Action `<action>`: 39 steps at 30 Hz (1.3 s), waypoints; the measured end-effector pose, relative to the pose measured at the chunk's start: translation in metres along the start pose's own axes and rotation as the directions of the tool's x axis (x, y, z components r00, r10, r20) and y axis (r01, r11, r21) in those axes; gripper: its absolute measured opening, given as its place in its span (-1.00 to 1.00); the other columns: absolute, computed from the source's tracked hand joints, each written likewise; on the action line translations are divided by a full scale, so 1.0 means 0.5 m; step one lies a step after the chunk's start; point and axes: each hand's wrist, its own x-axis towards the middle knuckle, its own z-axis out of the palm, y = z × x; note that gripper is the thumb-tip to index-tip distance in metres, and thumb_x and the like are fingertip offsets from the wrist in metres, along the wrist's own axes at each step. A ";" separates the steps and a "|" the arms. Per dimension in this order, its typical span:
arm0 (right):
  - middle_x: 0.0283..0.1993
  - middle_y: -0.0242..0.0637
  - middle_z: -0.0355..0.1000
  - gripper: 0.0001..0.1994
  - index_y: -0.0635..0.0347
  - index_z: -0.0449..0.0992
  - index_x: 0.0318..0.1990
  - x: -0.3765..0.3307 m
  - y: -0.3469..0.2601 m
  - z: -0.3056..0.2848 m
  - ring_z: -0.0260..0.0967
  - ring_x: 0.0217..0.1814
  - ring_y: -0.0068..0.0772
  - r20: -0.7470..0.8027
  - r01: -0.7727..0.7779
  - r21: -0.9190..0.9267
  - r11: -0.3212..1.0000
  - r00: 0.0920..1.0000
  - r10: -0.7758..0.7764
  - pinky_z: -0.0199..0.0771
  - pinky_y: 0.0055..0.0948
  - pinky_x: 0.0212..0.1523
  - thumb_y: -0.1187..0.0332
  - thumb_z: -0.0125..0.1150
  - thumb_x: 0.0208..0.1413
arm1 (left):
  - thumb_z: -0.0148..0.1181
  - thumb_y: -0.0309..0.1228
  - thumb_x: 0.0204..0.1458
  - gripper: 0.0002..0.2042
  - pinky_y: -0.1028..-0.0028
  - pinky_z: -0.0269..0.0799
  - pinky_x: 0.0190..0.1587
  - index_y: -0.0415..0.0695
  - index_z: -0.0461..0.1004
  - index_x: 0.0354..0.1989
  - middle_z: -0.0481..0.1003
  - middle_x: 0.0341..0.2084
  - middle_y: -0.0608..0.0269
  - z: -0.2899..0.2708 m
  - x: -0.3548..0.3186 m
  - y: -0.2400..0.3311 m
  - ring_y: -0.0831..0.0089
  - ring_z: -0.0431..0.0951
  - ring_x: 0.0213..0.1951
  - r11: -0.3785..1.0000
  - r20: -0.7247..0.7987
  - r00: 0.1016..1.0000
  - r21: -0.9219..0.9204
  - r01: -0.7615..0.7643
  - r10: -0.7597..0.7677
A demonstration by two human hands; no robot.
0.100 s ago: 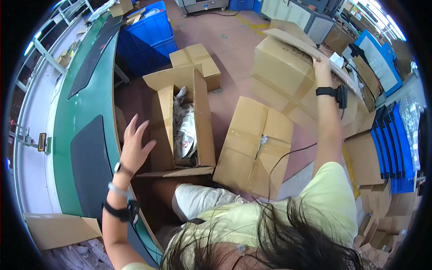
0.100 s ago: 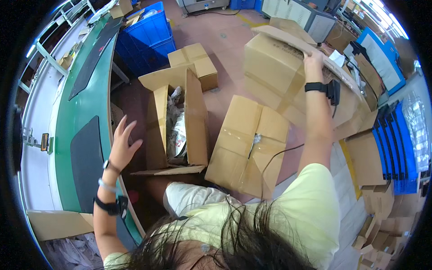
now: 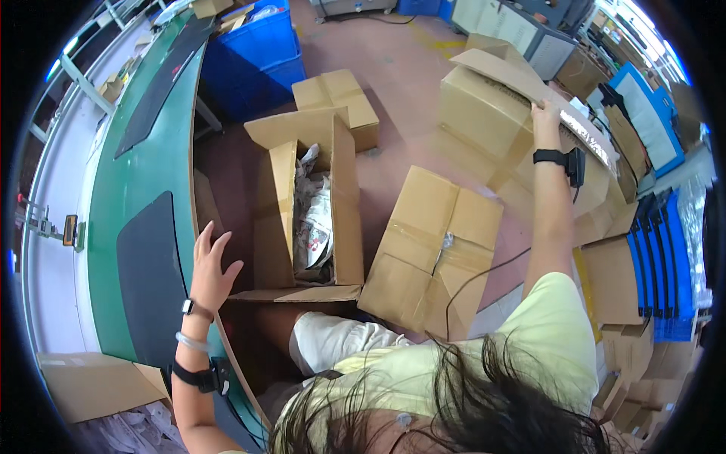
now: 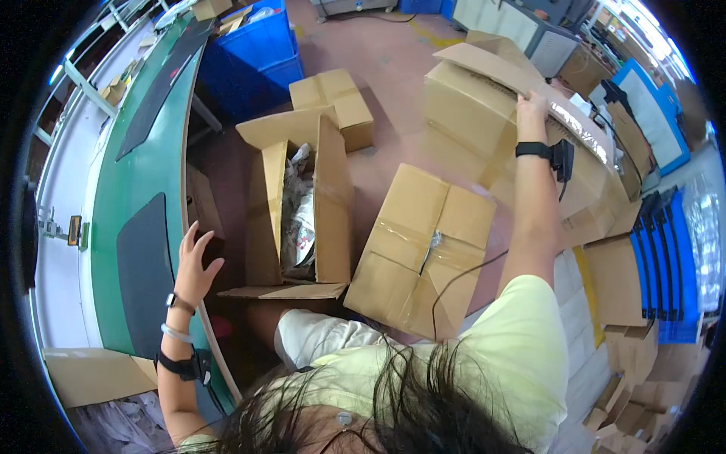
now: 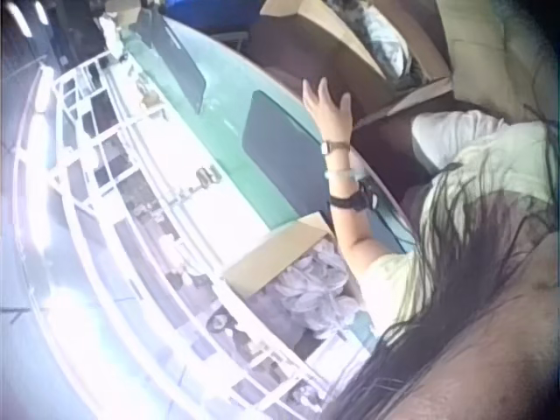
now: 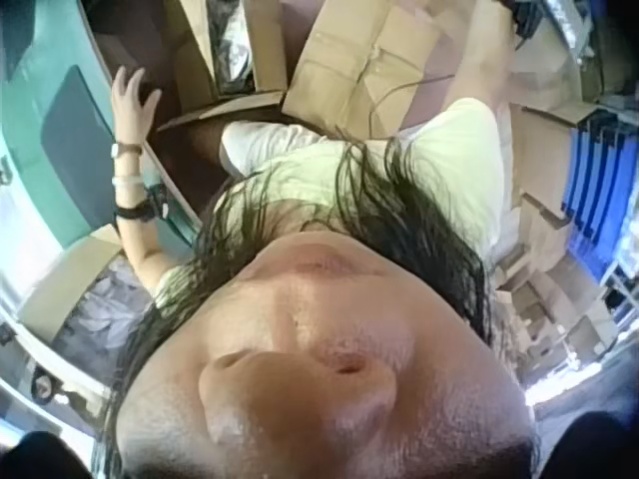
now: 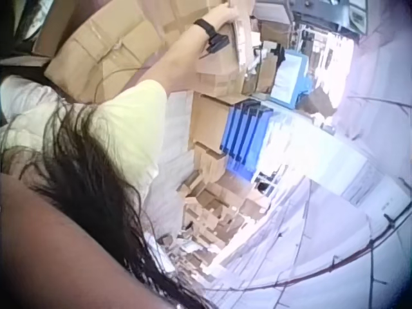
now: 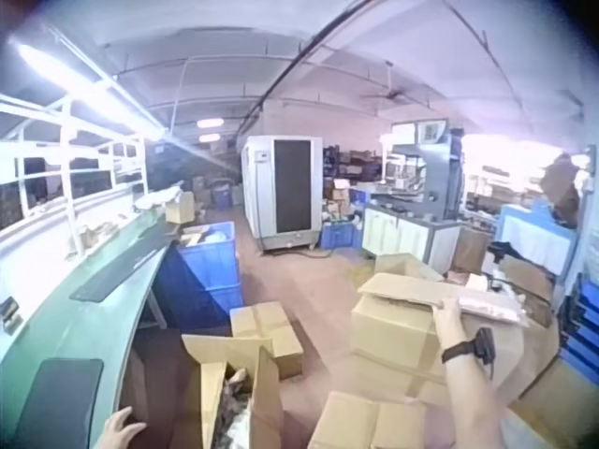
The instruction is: Unpack boxes and sort electronic components into plastic bags.
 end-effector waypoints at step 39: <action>0.11 -0.10 0.27 -0.35 0.26 0.21 0.15 -1.307 -0.875 0.291 0.20 0.14 -0.29 0.902 -0.819 0.097 0.565 -0.168 -0.398 0.35 -0.25 -0.07 0.04 0.21 -0.01 | -0.09 -0.82 -0.28 -0.35 0.28 0.09 0.21 -0.16 0.22 0.14 0.17 0.17 0.07 0.018 -0.056 -0.067 0.08 0.17 0.19 0.888 -0.169 0.889 0.112 0.446 -0.425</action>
